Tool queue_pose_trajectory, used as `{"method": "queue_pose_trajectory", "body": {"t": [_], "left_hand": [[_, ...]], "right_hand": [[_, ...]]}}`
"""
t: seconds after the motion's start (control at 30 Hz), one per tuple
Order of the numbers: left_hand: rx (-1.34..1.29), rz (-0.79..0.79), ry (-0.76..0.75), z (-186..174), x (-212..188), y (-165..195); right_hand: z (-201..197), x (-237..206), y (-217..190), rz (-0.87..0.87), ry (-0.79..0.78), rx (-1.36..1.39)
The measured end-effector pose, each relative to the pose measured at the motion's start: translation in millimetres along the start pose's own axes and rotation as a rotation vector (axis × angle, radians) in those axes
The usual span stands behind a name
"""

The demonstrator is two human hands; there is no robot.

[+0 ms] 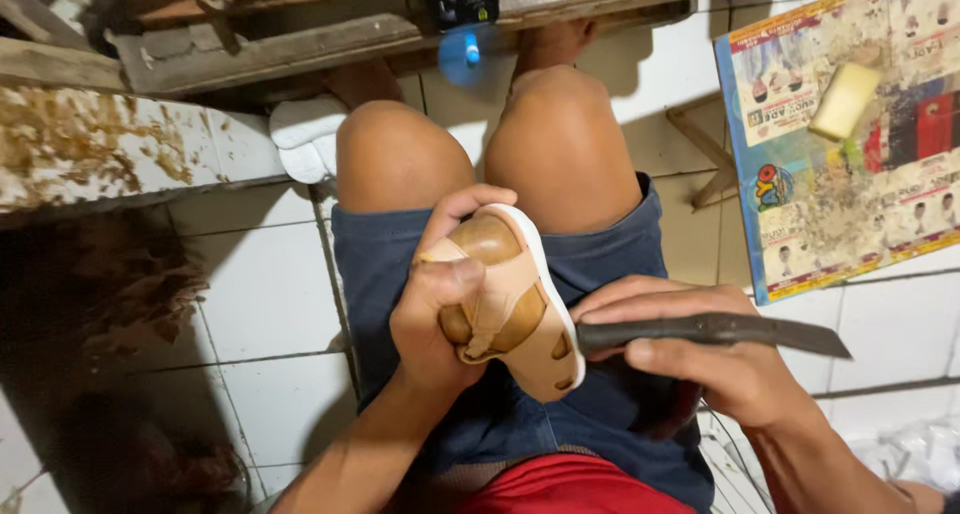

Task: The person sits on the floor holding a sandal with a leather upper on a wooden last. They hold a white rubber sole over a lit gas burner flame to heat it, then press the sole onto the last and trim the sole edge with a knife, working the sandal by hand between steps.

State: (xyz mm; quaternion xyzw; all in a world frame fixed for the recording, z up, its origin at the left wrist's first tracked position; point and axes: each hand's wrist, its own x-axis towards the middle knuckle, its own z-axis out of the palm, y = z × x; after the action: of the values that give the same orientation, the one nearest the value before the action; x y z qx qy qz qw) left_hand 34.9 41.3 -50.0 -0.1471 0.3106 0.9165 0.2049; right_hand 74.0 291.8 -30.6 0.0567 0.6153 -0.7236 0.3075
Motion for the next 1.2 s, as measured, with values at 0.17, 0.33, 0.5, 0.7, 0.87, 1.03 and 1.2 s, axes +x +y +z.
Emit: {"method": "queue_pose_trajectory", "body": {"t": [0.17,0.33,0.5,0.7,0.87,1.03,1.2], "left_hand": [[-0.066,0.078,0.085,7,0,-7],[-0.016,0.134,0.164,9,1,-12],[-0.109,0.283,0.28,24,-3,-21],[-0.243,-0.032,0.031,31,-41,-11],[0.417,-0.461,-0.411,14,-60,0],[0.469,-0.401,-0.098,10,-59,-3],[0.463,-0.523,-0.114,7,-31,11]], "right_hand": [[8,-8,3,-0.083,0.048,-0.006],[14,-20,8,-0.097,0.12,0.072],[32,-28,12,-0.337,0.355,-0.172],[10,-31,-2,-0.293,0.296,0.386],[-4,-20,-2,-0.043,-0.016,0.521],[-21,17,-13,-0.027,-0.139,0.202],[-35,60,-39,0.012,-0.314,0.022]]}}
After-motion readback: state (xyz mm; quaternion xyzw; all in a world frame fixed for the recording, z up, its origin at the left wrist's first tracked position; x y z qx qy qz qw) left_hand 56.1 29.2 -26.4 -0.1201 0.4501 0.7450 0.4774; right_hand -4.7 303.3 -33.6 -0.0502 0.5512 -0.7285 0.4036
